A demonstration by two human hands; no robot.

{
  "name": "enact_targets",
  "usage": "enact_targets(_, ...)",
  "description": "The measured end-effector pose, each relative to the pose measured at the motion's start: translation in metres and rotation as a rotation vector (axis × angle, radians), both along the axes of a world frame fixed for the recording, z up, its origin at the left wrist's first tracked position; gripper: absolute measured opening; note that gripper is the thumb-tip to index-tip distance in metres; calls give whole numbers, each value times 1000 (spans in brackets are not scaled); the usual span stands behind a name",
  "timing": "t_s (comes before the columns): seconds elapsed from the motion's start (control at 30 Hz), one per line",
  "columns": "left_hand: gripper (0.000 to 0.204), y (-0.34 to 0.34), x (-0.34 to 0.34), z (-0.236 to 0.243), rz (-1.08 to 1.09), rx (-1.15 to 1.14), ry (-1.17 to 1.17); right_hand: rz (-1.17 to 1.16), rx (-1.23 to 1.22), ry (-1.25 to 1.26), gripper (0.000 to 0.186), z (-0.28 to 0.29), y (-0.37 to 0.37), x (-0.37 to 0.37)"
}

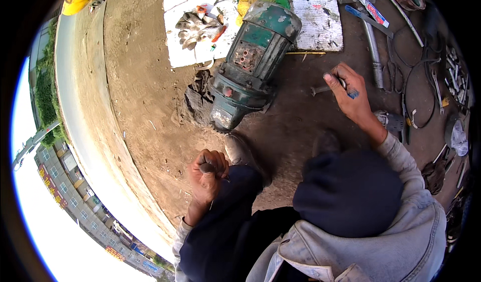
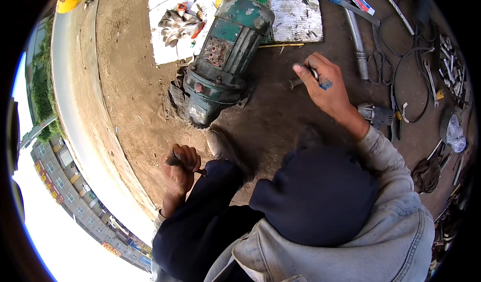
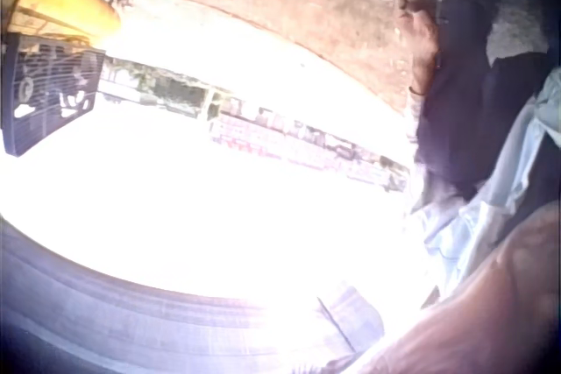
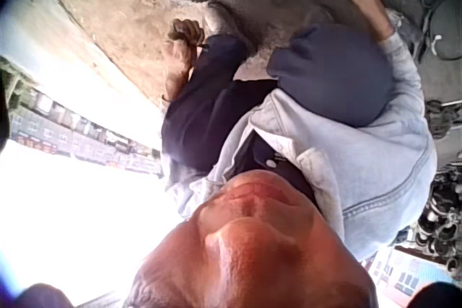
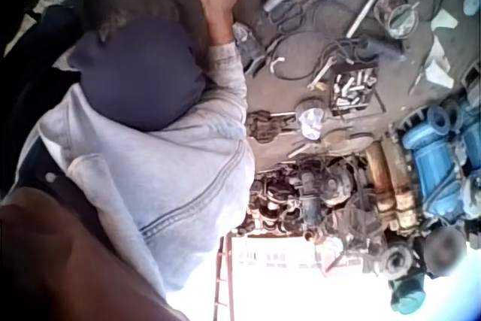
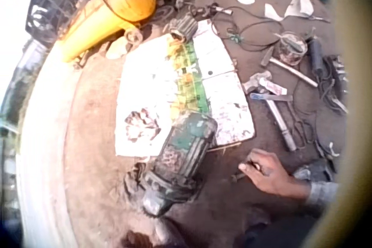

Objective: The person sits on the ground and uses a cordless impact driver and wrench to remove bolts from a green electric motor. They then wipe the motor housing with a cloth and apply a substance from a tube onto the motor surface.

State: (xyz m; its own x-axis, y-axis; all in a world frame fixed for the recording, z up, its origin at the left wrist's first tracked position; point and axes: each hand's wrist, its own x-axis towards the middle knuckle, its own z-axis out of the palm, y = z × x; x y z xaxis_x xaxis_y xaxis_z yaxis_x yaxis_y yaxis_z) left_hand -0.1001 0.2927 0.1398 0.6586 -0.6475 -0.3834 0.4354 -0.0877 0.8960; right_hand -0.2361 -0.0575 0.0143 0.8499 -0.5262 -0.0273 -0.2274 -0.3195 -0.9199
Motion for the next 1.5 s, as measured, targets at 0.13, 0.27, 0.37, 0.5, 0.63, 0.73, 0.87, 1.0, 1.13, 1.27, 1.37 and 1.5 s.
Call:
enact_targets(0.13,44,36,-12,-23,-48,87,-29,-69,178,-22,31,-5,4,-5)
enact_targets(0.27,42,75,-16,-57,128,223,-41,-220,295,-64,31,-18,-4,-21)
enact_targets(0.37,46,88,10,-43,122,236,-60,-268,258,-1,27,-22,-23,-42)
enact_targets(0.5,49,88,61,8,42,351,-145,-253,-375,170,20,-9,-34,-69)
enact_targets(0.63,47,67,82,74,171,386,-158,37,-691,98,14,19,27,-69)
enact_targets(0.73,41,37,77,99,228,276,-149,199,-130,81,17,-9,94,-91)
enact_targets(0.87,30,12,66,87,126,146,-64,282,-167,112,18,-52,143,-101)
enact_targets(1.0,36,18,74,68,-450,614,-516,202,-168,160,18,-52,154,-93)
enact_targets(1.13,35,28,86,42,-927,709,-1021,218,-244,259,18,-57,153,-93)
enact_targets(1.27,34,37,97,41,-984,779,-1075,297,-439,402,27,-65,149,-98)
enact_targets(1.37,36,31,114,27,-903,799,-963,323,-448,431,28,-58,153,-95)
enact_targets(1.5,62,30,113,-39,-825,897,-741,326,-400,437,29,-47,159,-89)
